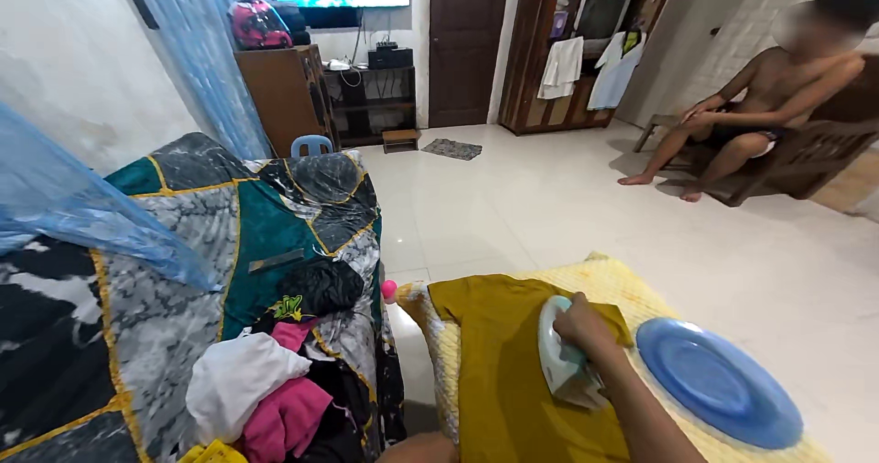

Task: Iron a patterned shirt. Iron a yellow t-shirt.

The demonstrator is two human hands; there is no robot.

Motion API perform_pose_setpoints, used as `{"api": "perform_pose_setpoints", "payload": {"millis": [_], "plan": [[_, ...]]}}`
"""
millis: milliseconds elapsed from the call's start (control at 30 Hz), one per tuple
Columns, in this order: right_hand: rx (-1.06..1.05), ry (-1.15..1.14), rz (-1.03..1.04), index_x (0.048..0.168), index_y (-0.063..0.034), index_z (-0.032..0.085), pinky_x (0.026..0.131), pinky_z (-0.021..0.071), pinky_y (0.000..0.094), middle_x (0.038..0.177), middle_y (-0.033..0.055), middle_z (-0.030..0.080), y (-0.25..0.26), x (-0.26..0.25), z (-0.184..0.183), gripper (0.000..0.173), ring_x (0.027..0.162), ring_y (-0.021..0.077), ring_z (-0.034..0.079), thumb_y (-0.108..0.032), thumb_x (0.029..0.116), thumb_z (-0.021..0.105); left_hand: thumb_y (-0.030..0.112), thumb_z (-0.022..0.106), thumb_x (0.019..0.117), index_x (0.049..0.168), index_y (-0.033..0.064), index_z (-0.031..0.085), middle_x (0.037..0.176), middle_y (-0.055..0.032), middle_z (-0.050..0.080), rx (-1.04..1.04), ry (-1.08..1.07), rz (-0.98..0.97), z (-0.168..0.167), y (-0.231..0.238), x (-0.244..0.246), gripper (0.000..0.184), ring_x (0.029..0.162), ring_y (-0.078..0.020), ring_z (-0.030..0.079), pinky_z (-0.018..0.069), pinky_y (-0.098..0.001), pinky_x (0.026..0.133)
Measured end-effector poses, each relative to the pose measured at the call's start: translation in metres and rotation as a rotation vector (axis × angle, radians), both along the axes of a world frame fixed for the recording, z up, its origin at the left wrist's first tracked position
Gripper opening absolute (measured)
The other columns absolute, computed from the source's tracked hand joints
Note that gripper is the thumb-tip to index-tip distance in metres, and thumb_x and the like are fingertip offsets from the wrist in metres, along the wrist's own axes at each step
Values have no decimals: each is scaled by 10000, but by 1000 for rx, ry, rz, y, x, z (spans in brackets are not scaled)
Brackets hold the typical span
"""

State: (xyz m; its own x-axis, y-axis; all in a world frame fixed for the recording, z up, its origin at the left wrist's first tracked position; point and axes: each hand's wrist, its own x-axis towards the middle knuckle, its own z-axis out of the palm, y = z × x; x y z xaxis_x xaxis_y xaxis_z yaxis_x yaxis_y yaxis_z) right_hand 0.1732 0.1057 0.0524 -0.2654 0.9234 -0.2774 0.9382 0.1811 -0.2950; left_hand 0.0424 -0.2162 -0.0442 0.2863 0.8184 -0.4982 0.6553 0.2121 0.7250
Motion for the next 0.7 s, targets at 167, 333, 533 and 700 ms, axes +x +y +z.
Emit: {"api": "perform_pose_setpoints", "payload": {"millis": [167, 333, 533, 700], "plan": [[-57, -22, -33, 1571, -76, 290, 879, 563, 657, 1150, 293, 686, -90, 44, 2, 780, 1052, 475, 698, -243, 928, 699, 546, 515, 1038, 1075, -50, 713, 1071, -234, 731, -68, 17, -56, -17, 12, -1, 629, 1053, -389, 699, 494, -628, 982], [-108, -31, -38, 1547, -110, 338, 838, 571, 652, 1070, 263, 717, -138, 65, 2, 703, 991, 462, 719, -252, 951, 682, 526, 544, 1031, 1181, -30, 661, 1045, -189, 726, -272, -69, -75, -25, 30, -7, 588, 923, -299, 696, 528, -539, 862], [-30, 22, -9, 1533, -132, 376, 844, 572, 647, 1106, 240, 711, -77, 38, -1, 671, 1009, 438, 715, -255, 948, 680, 560, 620, 978, 1121, -7, 675, 970, -116, 729, -405, -60, -29, -32, 39, -14, 588, 844, -217, 667, 523, -483, 769], [10, 21, 11, 1547, -85, 333, 883, 562, 650, 1194, 260, 680, -8, -4, 0, 825, 1088, 442, 691, -210, 842, 744, 558, 665, 947, 1179, -28, 668, 1107, -175, 723, -385, -28, -26, -30, 37, -14, 630, 995, -294, 681, 521, -544, 846]]}}
